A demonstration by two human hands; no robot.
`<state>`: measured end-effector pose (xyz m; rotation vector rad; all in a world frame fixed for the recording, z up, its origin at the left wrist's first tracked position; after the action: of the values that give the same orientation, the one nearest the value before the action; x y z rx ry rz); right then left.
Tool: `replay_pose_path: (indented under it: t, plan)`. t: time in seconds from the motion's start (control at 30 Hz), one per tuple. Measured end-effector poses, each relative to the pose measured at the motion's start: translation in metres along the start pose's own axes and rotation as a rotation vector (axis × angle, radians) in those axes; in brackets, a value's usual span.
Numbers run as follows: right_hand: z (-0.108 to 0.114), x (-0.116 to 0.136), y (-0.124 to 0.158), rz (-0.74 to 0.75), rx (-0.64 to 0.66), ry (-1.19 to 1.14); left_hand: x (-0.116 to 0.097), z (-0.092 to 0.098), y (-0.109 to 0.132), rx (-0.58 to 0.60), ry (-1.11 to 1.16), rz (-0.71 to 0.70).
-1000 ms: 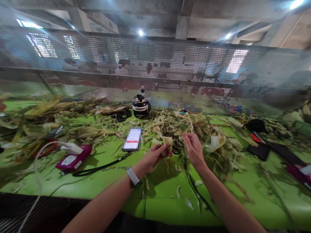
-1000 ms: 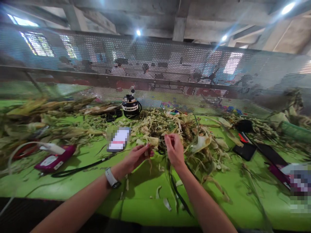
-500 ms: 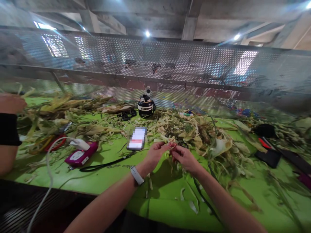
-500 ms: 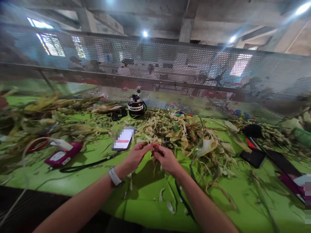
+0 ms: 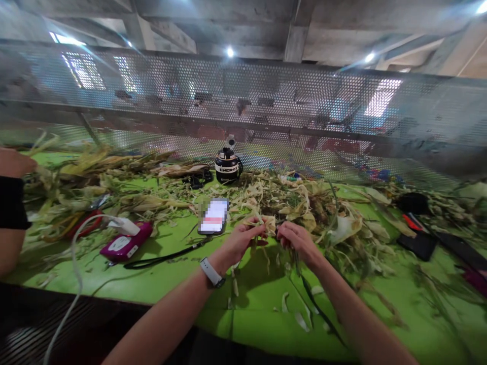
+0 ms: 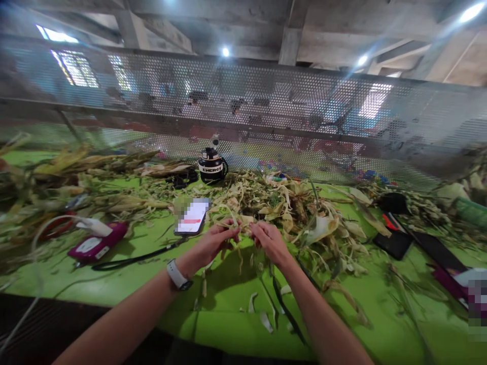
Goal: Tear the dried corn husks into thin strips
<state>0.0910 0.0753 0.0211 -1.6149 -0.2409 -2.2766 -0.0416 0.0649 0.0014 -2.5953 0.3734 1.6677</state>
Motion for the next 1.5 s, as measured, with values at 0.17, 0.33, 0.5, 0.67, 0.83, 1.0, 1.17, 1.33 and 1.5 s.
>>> replay_pose_path:
  t: [0.17,0.33,0.5,0.67,0.83,1.0,1.17,1.33,1.5]
  plan:
    - [-0.005,-0.007,-0.005,0.068,-0.021,0.045,0.008,-0.009,0.002,0.066,-0.164,0.003]
    - [-0.011,-0.010,-0.005,0.082,-0.067,0.007,0.001,-0.011,0.004,0.059,-0.280,-0.053]
    - [-0.004,-0.009,-0.003,0.056,-0.166,0.042,-0.006,-0.014,0.005,0.099,-0.318,-0.075]
    - [0.007,-0.006,-0.001,0.025,-0.260,0.071,-0.009,-0.011,0.006,0.113,-0.329,-0.043]
    - [0.010,-0.016,-0.004,-0.052,-0.196,0.083,-0.009,-0.004,0.002,0.073,-0.336,-0.075]
    - [0.018,0.000,-0.003,0.121,-0.277,0.067,0.001,-0.009,0.001,0.137,-0.414,-0.068]
    - [0.002,0.002,-0.005,0.163,-0.179,-0.054,0.009,-0.016,0.000,0.243,-0.435,-0.119]
    - [0.005,-0.003,-0.003,0.226,-0.341,-0.062,0.009,-0.013,-0.002,0.197,-0.465,-0.102]
    - [0.008,-0.009,-0.003,0.145,-0.350,-0.184,0.004,-0.015,0.005,0.216,-0.496,-0.075]
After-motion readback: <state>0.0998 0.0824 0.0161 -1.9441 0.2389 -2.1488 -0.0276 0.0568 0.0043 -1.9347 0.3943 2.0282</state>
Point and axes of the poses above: each hand's wrist, its own y-axis away from the middle knuckle, its own z-axis out of the back of the hand, x = y × z, the point moved 7 cm from there along -y, towards the middle knuckle
